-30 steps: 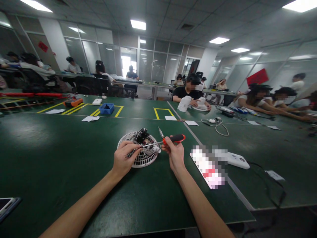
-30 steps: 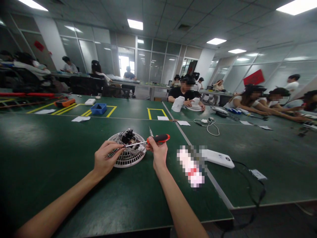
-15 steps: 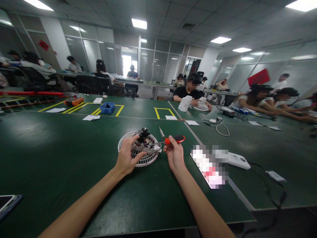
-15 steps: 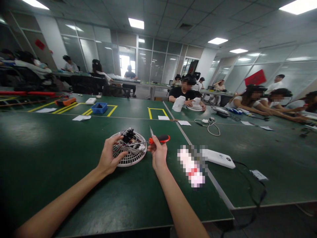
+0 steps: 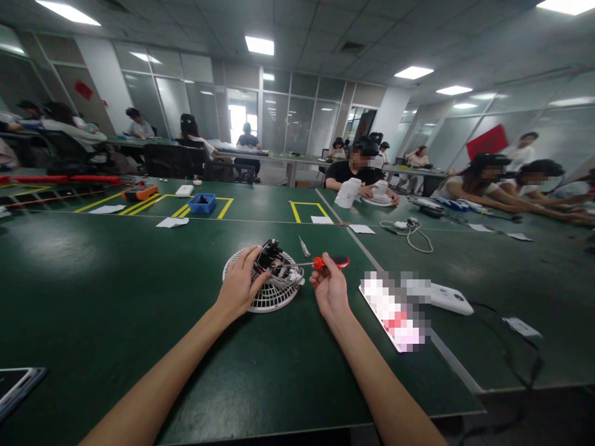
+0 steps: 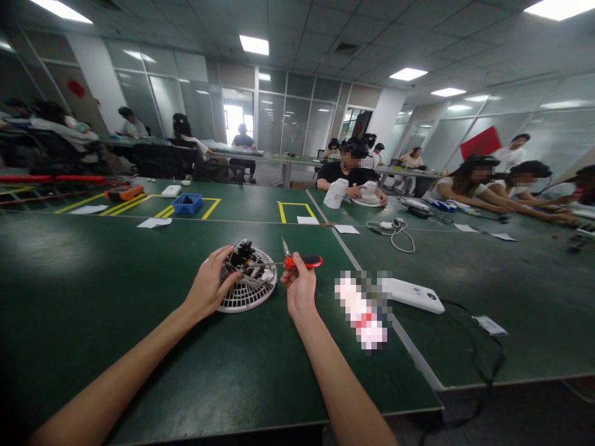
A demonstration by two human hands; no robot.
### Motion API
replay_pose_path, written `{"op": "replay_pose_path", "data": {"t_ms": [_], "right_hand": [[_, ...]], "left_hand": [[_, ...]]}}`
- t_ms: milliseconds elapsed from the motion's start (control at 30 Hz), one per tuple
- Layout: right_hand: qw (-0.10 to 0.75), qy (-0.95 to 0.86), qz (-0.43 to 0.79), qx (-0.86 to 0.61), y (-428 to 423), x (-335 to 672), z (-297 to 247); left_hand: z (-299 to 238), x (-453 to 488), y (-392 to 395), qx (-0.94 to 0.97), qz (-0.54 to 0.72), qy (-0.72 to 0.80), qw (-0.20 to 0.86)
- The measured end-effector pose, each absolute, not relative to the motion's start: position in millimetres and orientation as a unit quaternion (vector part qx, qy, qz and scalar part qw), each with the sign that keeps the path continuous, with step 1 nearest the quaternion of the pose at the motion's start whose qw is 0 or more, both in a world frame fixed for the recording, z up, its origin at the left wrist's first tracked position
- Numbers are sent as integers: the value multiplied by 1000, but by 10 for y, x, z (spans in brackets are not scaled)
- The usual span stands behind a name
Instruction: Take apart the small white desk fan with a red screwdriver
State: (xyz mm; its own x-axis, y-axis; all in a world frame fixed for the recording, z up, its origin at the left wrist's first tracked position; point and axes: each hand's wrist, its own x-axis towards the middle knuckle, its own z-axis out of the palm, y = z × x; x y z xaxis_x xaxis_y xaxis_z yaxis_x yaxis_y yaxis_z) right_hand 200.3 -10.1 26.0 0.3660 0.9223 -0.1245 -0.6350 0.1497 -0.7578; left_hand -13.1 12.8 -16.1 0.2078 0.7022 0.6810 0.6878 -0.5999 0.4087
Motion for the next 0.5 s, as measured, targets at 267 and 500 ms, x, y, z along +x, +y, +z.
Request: {"op": "replay_pose_path", "data": {"t_ms": [267, 500], "right_hand": [[748, -185, 492, -407, -74, 2020, 223], [752, -181, 468, -427, -43, 2076, 165]], "left_hand": [[-40, -130, 100, 734, 459, 500, 12], [39, -114, -12, 700, 469, 538, -33]]}}
